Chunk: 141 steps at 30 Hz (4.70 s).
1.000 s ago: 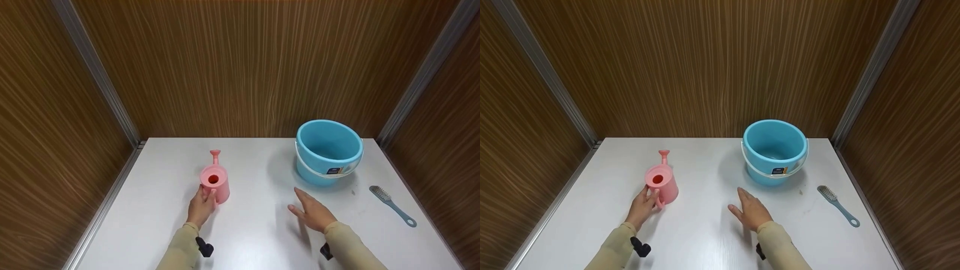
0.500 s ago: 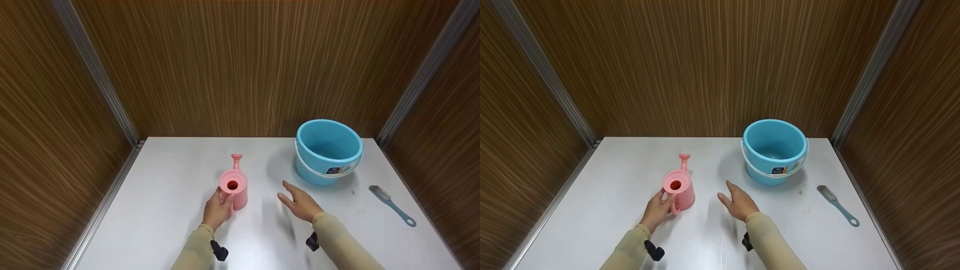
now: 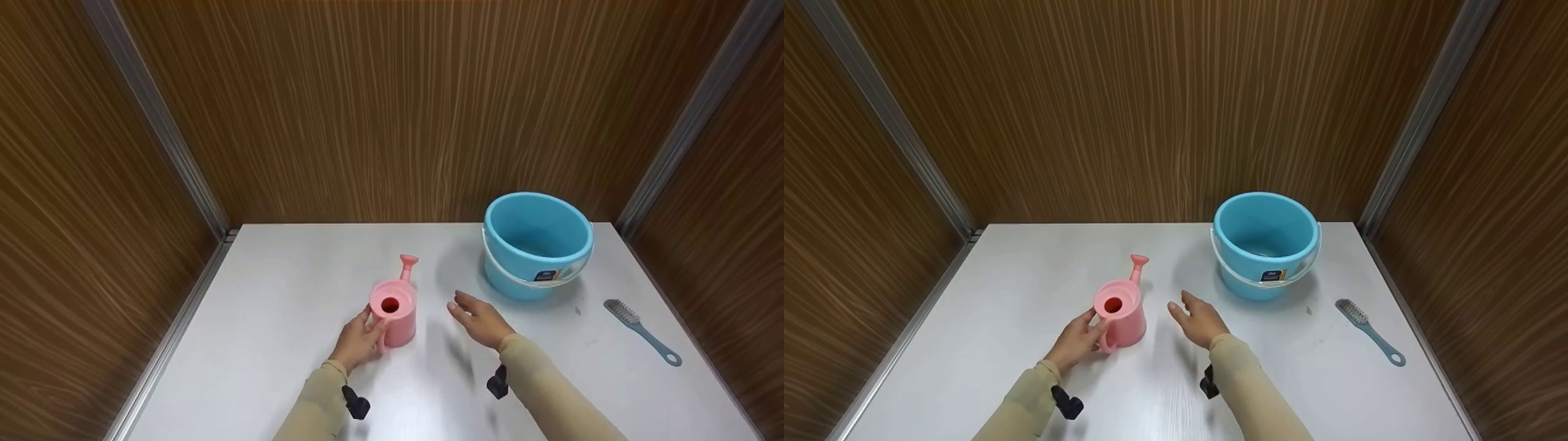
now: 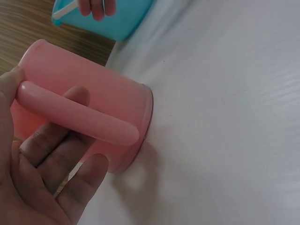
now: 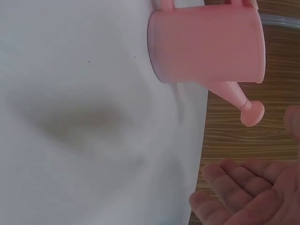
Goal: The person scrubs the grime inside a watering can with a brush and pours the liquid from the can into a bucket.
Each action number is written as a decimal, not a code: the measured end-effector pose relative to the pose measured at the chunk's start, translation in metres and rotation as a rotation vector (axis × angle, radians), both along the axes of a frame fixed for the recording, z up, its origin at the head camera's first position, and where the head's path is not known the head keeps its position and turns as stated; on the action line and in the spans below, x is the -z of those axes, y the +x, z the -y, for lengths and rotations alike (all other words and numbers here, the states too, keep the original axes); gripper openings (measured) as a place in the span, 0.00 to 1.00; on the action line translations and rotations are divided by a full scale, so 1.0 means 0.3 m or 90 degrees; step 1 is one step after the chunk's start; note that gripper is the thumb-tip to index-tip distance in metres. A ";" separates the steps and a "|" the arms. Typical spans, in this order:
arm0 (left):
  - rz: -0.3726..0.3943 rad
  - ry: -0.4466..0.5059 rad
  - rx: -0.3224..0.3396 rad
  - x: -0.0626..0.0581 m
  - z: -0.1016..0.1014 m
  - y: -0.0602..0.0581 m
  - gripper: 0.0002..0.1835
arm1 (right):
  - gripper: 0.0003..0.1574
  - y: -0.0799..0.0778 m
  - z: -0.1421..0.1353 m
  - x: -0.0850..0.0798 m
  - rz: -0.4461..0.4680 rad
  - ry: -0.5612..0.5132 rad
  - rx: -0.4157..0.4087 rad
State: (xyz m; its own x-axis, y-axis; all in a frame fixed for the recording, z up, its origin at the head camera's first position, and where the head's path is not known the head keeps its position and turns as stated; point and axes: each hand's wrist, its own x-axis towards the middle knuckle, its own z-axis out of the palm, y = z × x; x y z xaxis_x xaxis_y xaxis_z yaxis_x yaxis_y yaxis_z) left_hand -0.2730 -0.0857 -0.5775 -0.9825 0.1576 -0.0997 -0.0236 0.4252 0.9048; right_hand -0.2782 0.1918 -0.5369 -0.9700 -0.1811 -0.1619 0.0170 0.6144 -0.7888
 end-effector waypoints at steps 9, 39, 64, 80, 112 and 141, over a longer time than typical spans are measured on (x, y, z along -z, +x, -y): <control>0.016 0.018 0.019 0.011 -0.003 0.009 0.46 | 0.56 -0.032 0.005 0.016 0.069 -0.096 0.072; 0.056 0.127 0.156 0.052 -0.132 0.119 0.39 | 0.23 -0.040 0.026 0.100 0.118 -0.293 0.155; 0.045 0.143 0.105 0.084 -0.166 0.120 0.30 | 0.22 0.062 -0.002 0.138 0.071 -0.312 0.224; -0.002 0.122 0.092 0.080 -0.166 0.092 0.30 | 0.31 0.117 -0.026 0.149 0.031 -0.327 0.235; -0.037 0.345 0.029 0.184 -0.166 0.105 0.13 | 0.22 0.231 -0.037 0.186 -0.047 -0.316 0.293; -0.009 0.380 -0.010 0.126 -0.140 0.151 0.12 | 0.29 0.257 -0.479 0.079 -0.046 -0.133 0.242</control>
State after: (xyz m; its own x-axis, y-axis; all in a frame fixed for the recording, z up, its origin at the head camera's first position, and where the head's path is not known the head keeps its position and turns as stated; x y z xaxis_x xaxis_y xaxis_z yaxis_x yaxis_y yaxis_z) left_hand -0.2277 -0.0439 -0.6152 -0.9857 0.1678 0.0146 -0.0121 -0.1569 0.9875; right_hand -0.2010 0.3355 -0.5606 -0.9815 0.1695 -0.0886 0.1509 0.4016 -0.9033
